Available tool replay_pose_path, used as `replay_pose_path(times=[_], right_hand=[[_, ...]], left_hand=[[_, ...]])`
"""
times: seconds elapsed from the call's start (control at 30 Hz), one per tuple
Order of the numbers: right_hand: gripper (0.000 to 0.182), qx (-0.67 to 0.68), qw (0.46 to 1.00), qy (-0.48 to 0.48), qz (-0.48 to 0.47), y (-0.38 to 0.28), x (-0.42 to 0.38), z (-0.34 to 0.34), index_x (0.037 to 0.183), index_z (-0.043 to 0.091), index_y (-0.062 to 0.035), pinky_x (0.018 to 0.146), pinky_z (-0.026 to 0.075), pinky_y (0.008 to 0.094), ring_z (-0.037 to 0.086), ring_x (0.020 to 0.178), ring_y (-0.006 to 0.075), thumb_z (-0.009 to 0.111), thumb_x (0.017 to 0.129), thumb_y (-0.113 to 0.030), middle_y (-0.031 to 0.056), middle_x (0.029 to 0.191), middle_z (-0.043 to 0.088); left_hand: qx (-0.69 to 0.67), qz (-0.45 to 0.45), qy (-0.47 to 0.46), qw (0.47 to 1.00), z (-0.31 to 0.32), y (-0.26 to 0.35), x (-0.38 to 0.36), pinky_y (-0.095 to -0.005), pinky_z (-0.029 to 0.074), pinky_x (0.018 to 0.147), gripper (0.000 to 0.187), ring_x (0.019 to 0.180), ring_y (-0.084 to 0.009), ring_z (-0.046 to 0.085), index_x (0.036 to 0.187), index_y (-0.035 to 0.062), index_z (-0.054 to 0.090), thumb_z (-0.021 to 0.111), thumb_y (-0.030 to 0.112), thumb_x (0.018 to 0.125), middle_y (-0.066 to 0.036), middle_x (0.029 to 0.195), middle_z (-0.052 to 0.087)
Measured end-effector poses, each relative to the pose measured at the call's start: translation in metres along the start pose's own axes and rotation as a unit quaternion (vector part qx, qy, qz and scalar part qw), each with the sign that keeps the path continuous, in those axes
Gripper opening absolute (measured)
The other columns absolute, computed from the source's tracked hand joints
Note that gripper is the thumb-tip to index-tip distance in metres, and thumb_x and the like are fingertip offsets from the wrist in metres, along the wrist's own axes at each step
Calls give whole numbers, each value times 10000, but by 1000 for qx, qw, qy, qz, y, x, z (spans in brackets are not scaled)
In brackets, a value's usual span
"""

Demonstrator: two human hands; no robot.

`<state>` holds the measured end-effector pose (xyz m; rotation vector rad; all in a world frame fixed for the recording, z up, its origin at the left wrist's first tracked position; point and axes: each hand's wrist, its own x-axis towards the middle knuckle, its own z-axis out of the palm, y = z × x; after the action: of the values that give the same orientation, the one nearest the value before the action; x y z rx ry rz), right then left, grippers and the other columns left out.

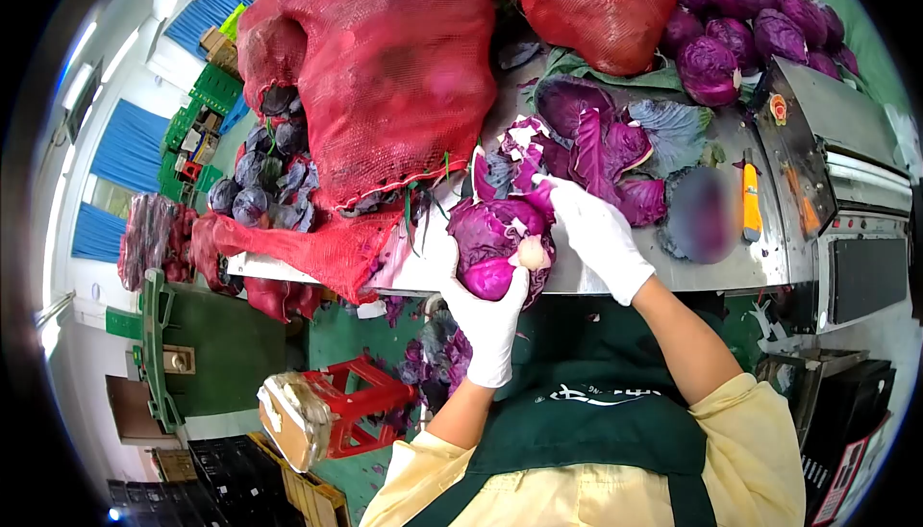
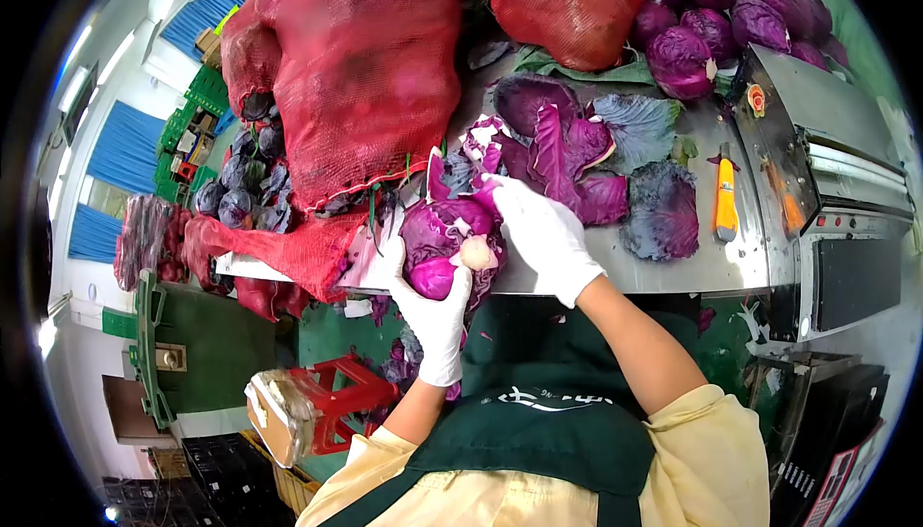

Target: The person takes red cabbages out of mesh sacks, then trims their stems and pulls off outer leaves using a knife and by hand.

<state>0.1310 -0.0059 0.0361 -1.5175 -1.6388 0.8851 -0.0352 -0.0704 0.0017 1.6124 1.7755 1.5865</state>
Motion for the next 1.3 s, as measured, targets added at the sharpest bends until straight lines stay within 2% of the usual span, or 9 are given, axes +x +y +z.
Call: replay_pose_path(times=[0.23,0.27,0.37,0.43,0.5,0.67,0.97,1.1,1.3], right_hand=[[342,-221,974,38,20,79,46,13,956,653,-46,772,510,521,669,846,403,522,949,-361,194,910,692],[328,-245,969,41,5,85,44,8,943,675,-49,785,512,510,668,863,403,513,938,-333,203,932,694],[391,-208,974,15,86,64,32,-18,1153,629,-95,777,506,490,679,891,383,527,959,-419,203,951,701],[427,-135,985,103,-14,58,26,-21,1273,568,-148,738,512,479,689,860,374,529,972,-447,189,919,709],[404,-106,978,90,-154,46,15,-25,1326,543,-199,607,507,467,683,705,372,528,985,-416,161,808,705],[543,-175,964,-27,-199,21,8,-22,1499,399,-256,537,478,472,634,560,339,494,993,-429,143,614,625],[597,-238,945,-89,-206,15,26,-13,1542,322,-268,530,481,450,617,546,327,507,986,-380,129,683,641],[472,-165,953,10,-253,25,40,-4,1453,466,-321,530,520,431,665,585,313,492,993,-423,112,718,685],[440,-135,980,-14,-144,8,49,-6,1203,637,-153,697,527,461,691,783,357,622,906,-477,141,833,703]], left_hand=[[-42,30,-108,993,-24,-22,28,-406,250,1180,812,1370,-296,391,1444,-9,386,794,190,771,-176,1460,415],[67,94,-125,986,-32,-38,42,-401,246,1185,716,1378,-289,383,1441,8,402,726,190,829,-171,1460,417],[-80,-18,-215,973,-47,-55,69,-397,276,1173,785,1360,-288,416,1500,15,351,734,122,823,-187,1488,405],[-216,-103,-245,939,-49,-35,80,-386,285,1169,784,1377,-257,407,1534,52,296,711,148,875,-163,1498,412],[-215,-115,-242,939,-39,-47,91,-374,307,1157,730,1368,-230,417,1524,61,307,683,159,907,-147,1489,427],[-154,-79,-262,949,4,-43,113,-314,378,1083,381,1223,-176,541,1327,99,614,614,159,950,-68,1330,608],[-214,-75,-260,939,11,-54,123,-237,405,1020,323,1134,-100,587,1276,65,657,492,159,1015,-35,1279,666],[-168,-93,-274,942,12,-53,124,-183,432,860,322,927,-29,564,1277,97,666,499,161,1009,11,1210,688],[-228,-66,-272,933,15,-47,123,-235,423,980,313,1063,-90,583,1262,28,640,503,83,986,-57,1232,665]])
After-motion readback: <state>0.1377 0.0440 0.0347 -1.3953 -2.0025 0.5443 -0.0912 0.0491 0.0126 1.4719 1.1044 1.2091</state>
